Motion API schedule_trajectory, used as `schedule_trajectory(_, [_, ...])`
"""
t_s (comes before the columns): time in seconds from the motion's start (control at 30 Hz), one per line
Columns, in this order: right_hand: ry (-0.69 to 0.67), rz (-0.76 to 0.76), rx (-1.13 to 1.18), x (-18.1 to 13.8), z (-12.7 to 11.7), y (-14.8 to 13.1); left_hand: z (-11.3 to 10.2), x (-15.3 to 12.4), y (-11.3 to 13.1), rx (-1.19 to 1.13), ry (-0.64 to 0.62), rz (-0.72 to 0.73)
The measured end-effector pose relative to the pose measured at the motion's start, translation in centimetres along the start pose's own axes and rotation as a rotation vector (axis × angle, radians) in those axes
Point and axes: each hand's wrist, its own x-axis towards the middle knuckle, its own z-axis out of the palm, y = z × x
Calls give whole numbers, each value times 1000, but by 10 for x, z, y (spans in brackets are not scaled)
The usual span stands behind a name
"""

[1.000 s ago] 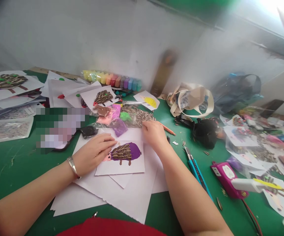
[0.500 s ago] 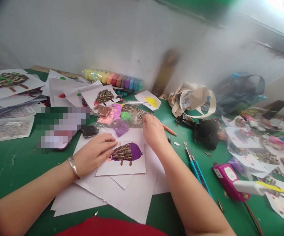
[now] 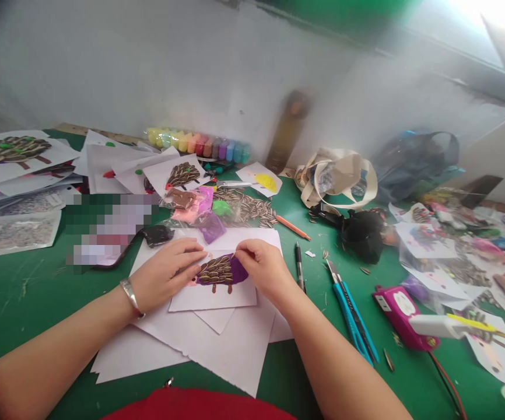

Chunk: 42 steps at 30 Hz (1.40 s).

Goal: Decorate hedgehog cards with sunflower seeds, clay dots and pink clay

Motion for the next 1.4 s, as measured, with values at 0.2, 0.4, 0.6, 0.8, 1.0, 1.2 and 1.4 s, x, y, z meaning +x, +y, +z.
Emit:
schedule_trajectory(0.2, [81, -45, -75, 1, 6, 7, 0, 0, 1, 13, -10, 1])
schedule_trajectory(0.4, [115, -8, 29, 0, 14, 9, 0, -1, 0, 14, -12, 12])
schedule_trajectory(0.6, [153, -53, -70, 0, 18, 10, 0, -2, -1, 5, -20, 7])
schedule_trajectory(0.8, [146, -104, -194, 0, 19, 14, 1, -2, -1, 12, -27, 0])
schedule_trajectory(1.0, [124, -120, -240, 1, 20, 16, 3, -3, 0, 11, -29, -6])
schedule_trajectory(1.2, [86, -146, -281, 1, 21, 16, 2, -1, 2, 2, -18, -6])
schedule_trajectory(1.4, [56, -158, -302, 2, 23, 14, 3, -1, 1, 4, -11, 0])
